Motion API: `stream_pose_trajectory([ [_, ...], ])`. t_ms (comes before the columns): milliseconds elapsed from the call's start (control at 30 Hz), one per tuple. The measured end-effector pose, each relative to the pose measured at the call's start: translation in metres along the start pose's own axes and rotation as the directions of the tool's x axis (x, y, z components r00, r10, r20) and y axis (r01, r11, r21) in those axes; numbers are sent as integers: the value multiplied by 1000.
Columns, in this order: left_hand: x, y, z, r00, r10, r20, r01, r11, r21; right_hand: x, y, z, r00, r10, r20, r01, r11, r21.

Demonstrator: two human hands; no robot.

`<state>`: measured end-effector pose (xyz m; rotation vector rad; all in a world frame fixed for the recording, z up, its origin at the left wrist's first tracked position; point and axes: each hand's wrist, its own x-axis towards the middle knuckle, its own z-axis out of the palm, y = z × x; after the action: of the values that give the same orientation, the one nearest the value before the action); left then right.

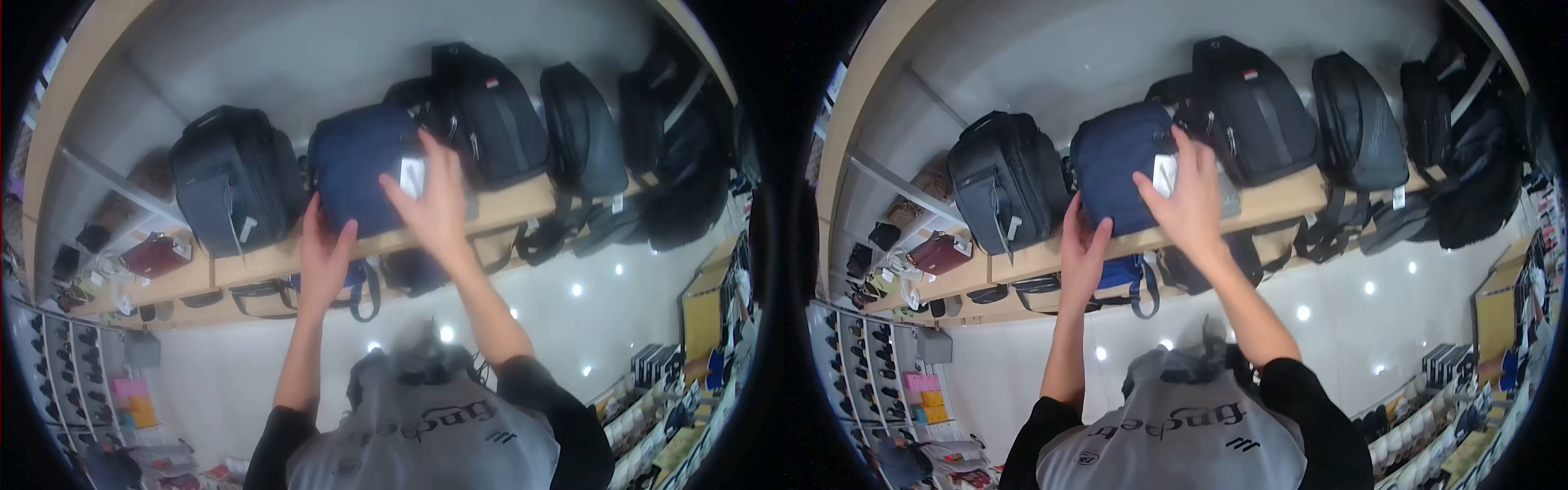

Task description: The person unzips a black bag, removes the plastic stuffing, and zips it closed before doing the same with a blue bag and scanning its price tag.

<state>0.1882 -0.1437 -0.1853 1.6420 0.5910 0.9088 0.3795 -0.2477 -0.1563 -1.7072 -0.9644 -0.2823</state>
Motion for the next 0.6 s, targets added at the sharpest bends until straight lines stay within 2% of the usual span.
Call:
stream_pose_trajectory([
  [100, -4, 5, 9, 999, -32, -24, 29, 994, -106, -2, 2, -6, 1000, 21, 3, -21, 995, 94],
  [300, -2, 15, 25, 983, 165, -81, -175, 975, -137, 6, 3, -22, 999, 44, -21, -37, 963, 266],
  [333, 2, 11, 22, 983, 167, -74, -171, 984, -50, 7, -4, -24, 986, 164, -33, -139, 912, 387],
  [400, -4, -3, 16, 987, 145, -63, -137, 983, 120, 8, 3, -28, 988, 138, -69, -111, 948, 299],
  [500, -3, -11, 11, 981, 194, -26, -181, 949, 258, 5, 0, -30, 979, 167, -116, -105, 905, 412],
  [600, -14, 17, 9, 973, 203, -106, -123, 854, 506, 3, 6, -28, 959, 279, -56, -209, 825, 526],
])
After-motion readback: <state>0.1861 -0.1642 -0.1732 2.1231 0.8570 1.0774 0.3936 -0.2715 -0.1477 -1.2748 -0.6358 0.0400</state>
